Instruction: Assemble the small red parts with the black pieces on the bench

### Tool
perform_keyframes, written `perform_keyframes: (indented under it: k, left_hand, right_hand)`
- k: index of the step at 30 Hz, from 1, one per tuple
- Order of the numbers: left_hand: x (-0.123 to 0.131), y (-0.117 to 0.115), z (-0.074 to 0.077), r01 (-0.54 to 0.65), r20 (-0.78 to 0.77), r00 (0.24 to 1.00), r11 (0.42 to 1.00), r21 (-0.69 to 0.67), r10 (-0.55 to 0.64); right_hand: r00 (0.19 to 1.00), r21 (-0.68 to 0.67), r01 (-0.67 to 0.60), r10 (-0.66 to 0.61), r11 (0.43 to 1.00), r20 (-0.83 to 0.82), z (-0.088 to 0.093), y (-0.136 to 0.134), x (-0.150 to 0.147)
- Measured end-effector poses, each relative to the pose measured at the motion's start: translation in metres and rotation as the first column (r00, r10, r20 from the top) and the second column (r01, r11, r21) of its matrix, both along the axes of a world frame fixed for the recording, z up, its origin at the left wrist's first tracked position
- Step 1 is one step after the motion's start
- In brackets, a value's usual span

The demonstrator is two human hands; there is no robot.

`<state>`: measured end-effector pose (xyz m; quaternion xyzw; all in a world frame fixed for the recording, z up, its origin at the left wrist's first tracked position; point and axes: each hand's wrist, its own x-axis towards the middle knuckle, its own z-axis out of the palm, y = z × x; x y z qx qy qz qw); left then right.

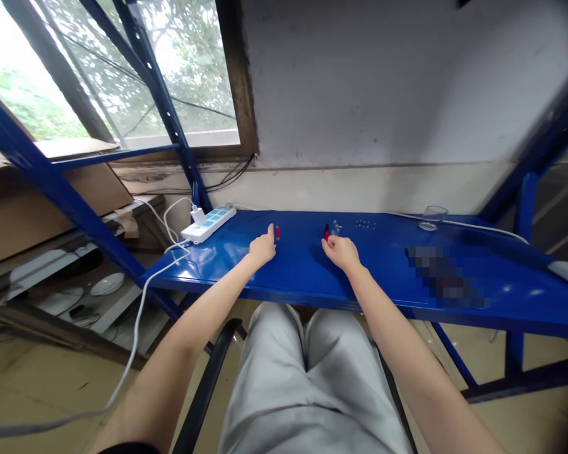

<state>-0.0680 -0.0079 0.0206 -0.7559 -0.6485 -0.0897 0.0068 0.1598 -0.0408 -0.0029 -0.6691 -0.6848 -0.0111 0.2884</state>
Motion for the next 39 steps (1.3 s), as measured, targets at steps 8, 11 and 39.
perform_keyframes:
  k: [8,11,39]
  left_hand:
    - [0.002,0.003,-0.009,0.046,0.011,0.999,0.995,0.085,-0.047]
    - [0.006,0.005,-0.008,0.044,0.019,0.999,0.995,0.086,-0.046]
    - [0.061,0.012,-0.019,0.262,0.984,0.105,0.959,0.110,-0.141]
  right_hand:
    - [0.993,0.026,-0.121,0.121,0.992,0.015,-0.005,0.002,0.002]
    - [0.991,0.032,-0.134,0.134,0.990,0.008,-0.006,0.003,0.002]
    - [0.946,0.098,-0.239,0.254,0.966,-0.202,-0.006,0.005,-0.003]
